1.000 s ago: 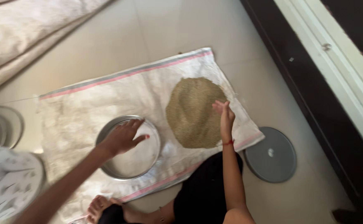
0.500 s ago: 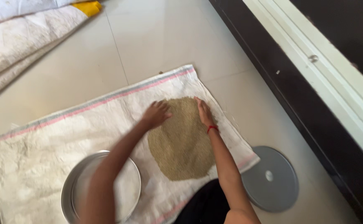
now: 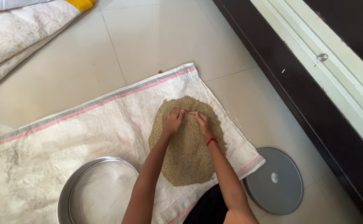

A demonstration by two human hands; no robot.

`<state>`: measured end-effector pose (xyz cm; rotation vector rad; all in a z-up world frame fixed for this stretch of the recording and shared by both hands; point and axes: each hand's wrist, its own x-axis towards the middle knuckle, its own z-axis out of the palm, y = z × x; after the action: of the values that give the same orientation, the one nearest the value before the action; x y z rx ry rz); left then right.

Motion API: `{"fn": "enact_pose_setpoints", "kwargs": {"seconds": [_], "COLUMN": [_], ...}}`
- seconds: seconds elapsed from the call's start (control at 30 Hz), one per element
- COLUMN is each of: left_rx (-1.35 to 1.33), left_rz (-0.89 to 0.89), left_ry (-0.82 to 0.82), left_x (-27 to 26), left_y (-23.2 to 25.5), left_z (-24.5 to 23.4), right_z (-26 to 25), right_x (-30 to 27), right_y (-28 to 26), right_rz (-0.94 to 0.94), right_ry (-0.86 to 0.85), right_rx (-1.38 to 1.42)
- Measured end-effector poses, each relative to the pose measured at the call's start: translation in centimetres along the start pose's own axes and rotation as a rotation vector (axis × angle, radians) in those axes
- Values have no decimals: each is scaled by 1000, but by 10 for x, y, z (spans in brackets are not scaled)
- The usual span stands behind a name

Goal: The person sits on the floor and sifts grains using a metal sieve. They repeatedly scoop grains from a cloth onto the sieve, shake it to separate finer particles into a bucket, and return the coarser grains to the cloth.

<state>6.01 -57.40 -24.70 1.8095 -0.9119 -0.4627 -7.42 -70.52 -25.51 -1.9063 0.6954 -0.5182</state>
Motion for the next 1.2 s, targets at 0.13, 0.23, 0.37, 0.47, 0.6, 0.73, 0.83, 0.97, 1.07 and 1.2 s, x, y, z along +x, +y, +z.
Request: {"fn": "enact_pose_setpoints", "kwargs": {"seconds": [0.13, 0.23, 0.37, 0.47, 0.6, 0.73, 0.83, 0.97, 1.07, 1.2], "left_rx": [17, 38, -50, -43, 3, 169, 37, 7, -22, -111], "left_rz": [28, 51, 6, -87, -97, 57, -309, -207, -104, -109], "left_ry": [31, 84, 89, 35, 106, 487, 616, 802, 812, 707], "left_x": [-27, -54, -97, -123, -144, -158, -158, -151, -159, -158], "left_y": [6, 10, 23, 37, 52, 44, 47, 45, 43, 48], "left_z": [1, -4, -16, -26, -49, -55, -49, -36, -19, -17], "right_z": [2, 4, 9, 4, -10, -25, -28, -17, 6, 27], "right_x": [-28, -56, -90, -116, -136, -146, -144, -145, -151, -145], "right_y": [-10, -16, -32, -62, -101, -79, -44, -22, -32, -39], "right_rz": [-103, -77, -37, -57, 388, 71, 167, 329, 365, 174], "right_ry": [-15, -19, -47, -3, 218, 604, 881, 1048, 840, 698], "right_rx": [125, 125, 166, 261, 69, 404, 323, 227, 143, 235]}}
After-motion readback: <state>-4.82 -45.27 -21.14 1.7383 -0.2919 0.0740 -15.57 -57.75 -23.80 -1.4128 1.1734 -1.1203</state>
